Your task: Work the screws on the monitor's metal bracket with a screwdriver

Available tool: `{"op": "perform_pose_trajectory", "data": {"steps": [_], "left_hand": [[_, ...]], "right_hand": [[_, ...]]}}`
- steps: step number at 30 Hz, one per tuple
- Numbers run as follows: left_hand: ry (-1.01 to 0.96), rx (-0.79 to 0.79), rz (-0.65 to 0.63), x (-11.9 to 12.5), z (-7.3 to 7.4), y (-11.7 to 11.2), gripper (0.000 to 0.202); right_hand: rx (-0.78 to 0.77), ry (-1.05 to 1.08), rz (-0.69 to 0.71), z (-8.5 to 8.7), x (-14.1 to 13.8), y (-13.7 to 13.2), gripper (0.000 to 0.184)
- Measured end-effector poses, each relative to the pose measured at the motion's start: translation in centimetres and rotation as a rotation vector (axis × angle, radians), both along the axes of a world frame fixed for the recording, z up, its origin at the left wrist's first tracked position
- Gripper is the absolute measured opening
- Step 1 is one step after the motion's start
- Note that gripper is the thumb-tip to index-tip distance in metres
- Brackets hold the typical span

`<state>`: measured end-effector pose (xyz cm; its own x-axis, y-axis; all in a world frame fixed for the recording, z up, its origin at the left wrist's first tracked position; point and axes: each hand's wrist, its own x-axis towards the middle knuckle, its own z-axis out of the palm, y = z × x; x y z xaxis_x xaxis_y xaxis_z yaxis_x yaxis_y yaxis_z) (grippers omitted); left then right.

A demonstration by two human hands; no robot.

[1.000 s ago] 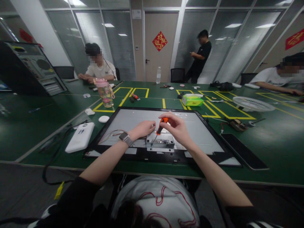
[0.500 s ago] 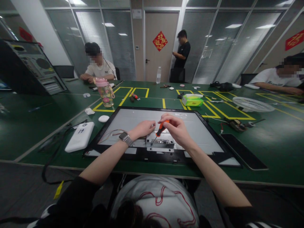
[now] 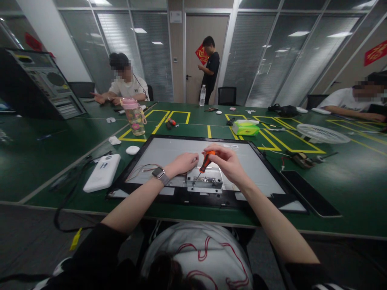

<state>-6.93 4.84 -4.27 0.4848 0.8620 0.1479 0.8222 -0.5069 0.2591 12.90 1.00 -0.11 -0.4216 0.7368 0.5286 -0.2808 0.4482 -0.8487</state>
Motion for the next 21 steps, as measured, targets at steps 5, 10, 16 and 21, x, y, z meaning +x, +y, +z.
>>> {"op": "perform_pose_trajectory", "data": {"steps": [5, 10, 16, 21], "left_hand": [[-0.029, -0.019, -0.009, -0.12, 0.06, -0.16, 0.022], [-0.040, -0.006, -0.021, -0.09, 0.11, -0.19, 0.022], [-0.015, -0.015, -0.006, 0.04, 0.20, -0.18, 0.021], [-0.039, -0.037, -0.003, 0.13, 0.54, -0.50, 0.022]], "right_hand": [[0.084, -0.086, -0.031, 0.78, 0.52, -0.23, 0.031], [0.124, -0.124, -0.046, 0.84, 0.52, -0.22, 0.029], [0.194, -0.130, -0.107, 0.64, 0.40, -0.38, 0.027], [0.119, -0.098, -0.074, 0.60, 0.49, -0.28, 0.024]]}}
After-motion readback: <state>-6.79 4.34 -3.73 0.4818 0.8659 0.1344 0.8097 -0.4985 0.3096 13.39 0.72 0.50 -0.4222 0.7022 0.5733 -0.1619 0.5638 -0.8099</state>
